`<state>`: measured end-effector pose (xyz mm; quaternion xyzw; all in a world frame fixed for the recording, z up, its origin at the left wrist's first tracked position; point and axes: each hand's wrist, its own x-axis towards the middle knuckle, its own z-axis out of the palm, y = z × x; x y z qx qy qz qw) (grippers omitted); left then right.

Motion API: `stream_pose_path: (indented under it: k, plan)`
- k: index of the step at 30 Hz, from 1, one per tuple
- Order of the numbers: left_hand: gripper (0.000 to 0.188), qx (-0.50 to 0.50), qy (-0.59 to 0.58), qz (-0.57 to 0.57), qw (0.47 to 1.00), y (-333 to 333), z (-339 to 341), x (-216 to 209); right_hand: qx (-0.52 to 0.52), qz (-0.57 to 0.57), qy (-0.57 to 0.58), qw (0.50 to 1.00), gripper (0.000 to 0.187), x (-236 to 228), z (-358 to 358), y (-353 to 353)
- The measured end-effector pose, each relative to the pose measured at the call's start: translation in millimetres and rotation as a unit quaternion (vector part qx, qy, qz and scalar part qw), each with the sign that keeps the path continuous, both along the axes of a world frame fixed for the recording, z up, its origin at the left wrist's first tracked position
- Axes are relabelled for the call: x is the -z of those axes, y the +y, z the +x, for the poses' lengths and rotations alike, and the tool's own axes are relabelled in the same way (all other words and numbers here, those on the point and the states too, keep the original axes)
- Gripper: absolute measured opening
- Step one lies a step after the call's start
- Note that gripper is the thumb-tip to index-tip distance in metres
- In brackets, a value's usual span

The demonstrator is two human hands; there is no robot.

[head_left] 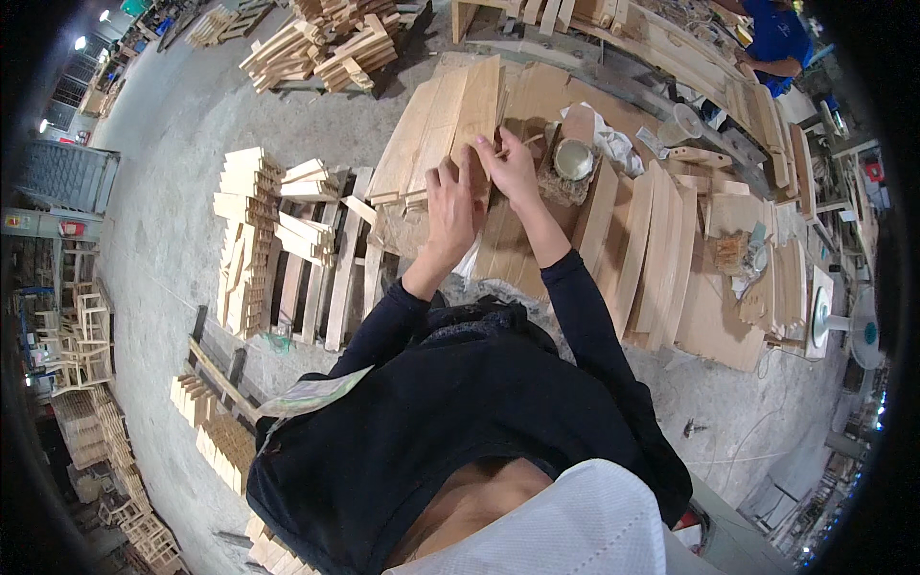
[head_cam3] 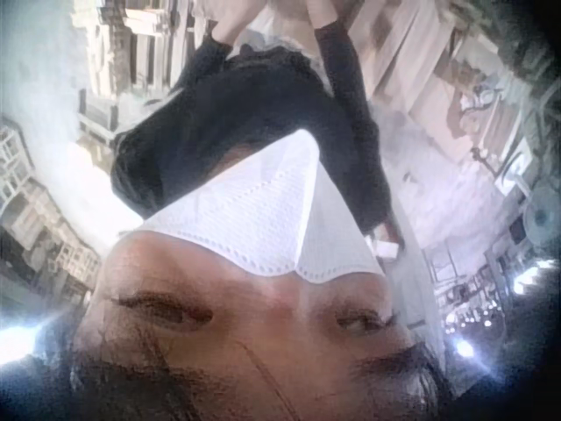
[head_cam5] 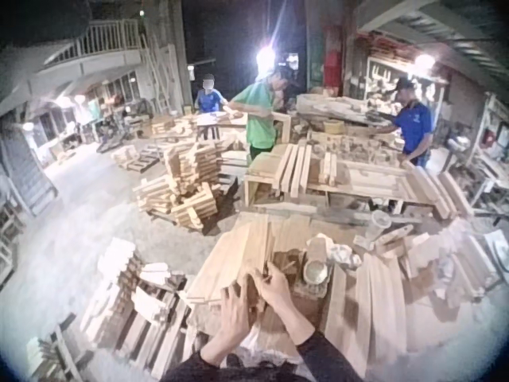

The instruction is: The person picks up wooden pieces from a stack and applies glue into pre-drilled holes using a small brush. They handle each piece individually, dip the brush into a container, and coat the interior of the holes before placing the piece back on the work surface.

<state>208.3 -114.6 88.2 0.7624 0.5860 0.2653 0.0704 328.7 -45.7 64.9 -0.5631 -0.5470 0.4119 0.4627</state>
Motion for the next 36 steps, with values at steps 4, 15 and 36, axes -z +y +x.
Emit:
stream_pose_path:
  k: [4,15,36]
  plan:
    - [0.085,0.027,0.018,-0.012,0.999,-9.8,6.3,-11.7,0.043,-0.067,0.096,0.992,0.045,0.1,-8.0,4.5]
    - [0.074,0.093,-0.308,-0.120,0.939,-27.8,-30.8,-5.4,0.015,-0.016,0.195,0.981,0.039,-18.0,26.6,-53.4]
    - [0.060,0.137,-0.607,-0.237,0.746,-4.5,12.2,-54.2,-0.109,-0.043,0.175,0.978,0.072,-26.0,45.4,-136.6]
